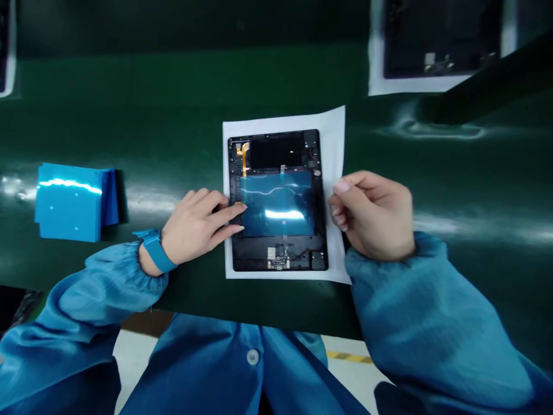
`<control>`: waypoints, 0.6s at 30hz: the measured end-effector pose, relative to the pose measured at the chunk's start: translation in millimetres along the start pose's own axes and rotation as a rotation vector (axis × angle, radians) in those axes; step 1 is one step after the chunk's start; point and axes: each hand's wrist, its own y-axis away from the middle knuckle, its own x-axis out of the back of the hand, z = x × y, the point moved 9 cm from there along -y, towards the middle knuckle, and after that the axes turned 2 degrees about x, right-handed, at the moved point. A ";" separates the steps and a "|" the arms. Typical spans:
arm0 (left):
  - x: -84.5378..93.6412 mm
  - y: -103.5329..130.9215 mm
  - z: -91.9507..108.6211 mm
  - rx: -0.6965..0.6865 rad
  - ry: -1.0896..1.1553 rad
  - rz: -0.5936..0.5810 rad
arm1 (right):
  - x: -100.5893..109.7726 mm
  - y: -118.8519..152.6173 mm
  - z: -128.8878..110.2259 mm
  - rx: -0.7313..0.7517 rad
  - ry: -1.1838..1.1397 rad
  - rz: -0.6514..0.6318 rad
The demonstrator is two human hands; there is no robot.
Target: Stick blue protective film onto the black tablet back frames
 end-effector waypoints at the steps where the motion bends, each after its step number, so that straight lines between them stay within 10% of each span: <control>1: -0.9 -4.9 1.5 -0.004 -0.065 -0.025 | -0.3 -0.5 1.0 -0.008 -0.006 -0.003; 12: -48.1 -79.1 53.0 -0.086 -0.105 -0.181 | 3.6 -6.8 1.4 0.069 0.061 -0.004; 15: -51.7 -95.8 54.8 -0.067 -0.060 -0.211 | 12.9 1.9 -21.5 0.291 0.292 -0.002; 18: -35.9 -98.3 21.2 0.088 -0.011 -0.153 | -21.2 31.7 -42.7 0.634 0.736 -0.311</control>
